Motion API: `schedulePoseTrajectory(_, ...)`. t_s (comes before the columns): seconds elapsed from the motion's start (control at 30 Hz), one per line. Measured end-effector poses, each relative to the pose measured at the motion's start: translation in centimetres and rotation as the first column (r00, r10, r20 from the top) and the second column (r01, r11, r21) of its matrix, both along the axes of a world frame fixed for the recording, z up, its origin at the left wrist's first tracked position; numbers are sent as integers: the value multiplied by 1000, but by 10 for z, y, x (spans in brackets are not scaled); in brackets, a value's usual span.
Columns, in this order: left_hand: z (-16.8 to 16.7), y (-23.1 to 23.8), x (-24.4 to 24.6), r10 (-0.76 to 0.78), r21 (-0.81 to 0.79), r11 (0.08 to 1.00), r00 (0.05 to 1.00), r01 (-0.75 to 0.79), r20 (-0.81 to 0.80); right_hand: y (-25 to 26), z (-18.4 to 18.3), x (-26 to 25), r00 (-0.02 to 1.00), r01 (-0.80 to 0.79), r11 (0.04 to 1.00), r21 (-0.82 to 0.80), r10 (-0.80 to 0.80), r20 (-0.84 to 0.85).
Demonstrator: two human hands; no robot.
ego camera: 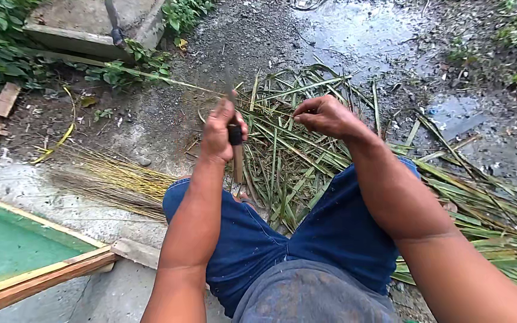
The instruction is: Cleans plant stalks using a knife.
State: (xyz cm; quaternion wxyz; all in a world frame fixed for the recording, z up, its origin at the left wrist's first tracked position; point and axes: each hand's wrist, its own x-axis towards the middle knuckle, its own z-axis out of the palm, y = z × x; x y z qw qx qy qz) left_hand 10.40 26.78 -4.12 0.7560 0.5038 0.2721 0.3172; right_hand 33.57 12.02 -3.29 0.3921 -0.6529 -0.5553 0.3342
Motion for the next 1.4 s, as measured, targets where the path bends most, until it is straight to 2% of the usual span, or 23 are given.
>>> schedulePoseTrajectory(0.07, -8, -17, 13, -118, -32, 993, 992, 116, -47, 5, -1, -10, 1000, -10, 1000, 1, 10, -5)
schedulePoseTrajectory(0.13, -10, -18, 16, -147, -58, 988, 988, 144, -44, 7, -2, -13, 1000, -27, 1000, -8, 27, 0)
schedulePoseTrajectory(0.27, -6, 8, 1, -24, -28, 999, 999, 25, 37, 3, -2, -1, 997, -72, 997, -42, 72, -7)
schedulePoseTrajectory(0.37, -2, 10, 1, 24, -27, 999, 997, -23, 72, 3, -3, 0, 998, -58, 997, -47, 59, 17)
schedulePoseTrajectory(0.53, -10, -29, 24, -196, -56, 980, 977, 192, -81, 9, -5, -13, 999, -12, 1000, 5, 12, 38)
schedulePoseTrajectory(0.6, -12, -27, 25, -239, -65, 970, 968, 235, -71, 9, -5, -11, 1000, -26, 999, 35, 26, 17)
schedulePoseTrajectory(0.7, -4, 4, 8, -97, -18, 995, 995, 97, 25, 1, -2, -2, 999, -49, 997, 53, 49, -7)
schedulePoseTrajectory(0.8, 4, 27, -5, 112, -66, 992, 986, -104, 126, -3, -2, 5, 999, -47, 998, 48, 47, -6)
schedulePoseTrajectory(0.83, 4, 25, -4, 128, -72, 990, 983, -120, 130, -3, -2, 4, 999, -46, 998, 43, 46, -3)
schedulePoseTrajectory(0.9, 2, 6, 4, 50, -30, 998, 996, -48, 72, -1, -3, 0, 998, -55, 997, 47, 55, -8)
schedulePoseTrajectory(1.0, -7, -32, 23, -183, -31, 983, 979, 181, -84, 3, -4, -9, 997, -81, 994, 72, 83, -13)
schedulePoseTrajectory(1.07, -11, -35, 28, -265, -60, 964, 960, 260, -91, 3, -4, -8, 995, -102, 992, 76, 103, -13)
schedulePoseTrajectory(1.13, -7, -17, 19, -202, -31, 979, 979, 201, -40, 0, -4, -2, 992, -120, 989, 90, 123, -22)
schedulePoseTrajectory(1.27, 4, 18, 0, 59, -58, 997, 993, -53, 105, -5, -4, 7, 991, -135, 986, 95, 136, -11)
schedulePoseTrajectory(1.33, 3, 8, 3, 37, -41, 999, 996, -34, 83, -3, -4, 5, 994, -105, 992, 74, 106, -14)
schedulePoseTrajectory(1.4, -3, -15, 14, -88, -21, 996, 996, 88, -11, -1, -5, -2, 998, -65, 996, 65, 66, -20)
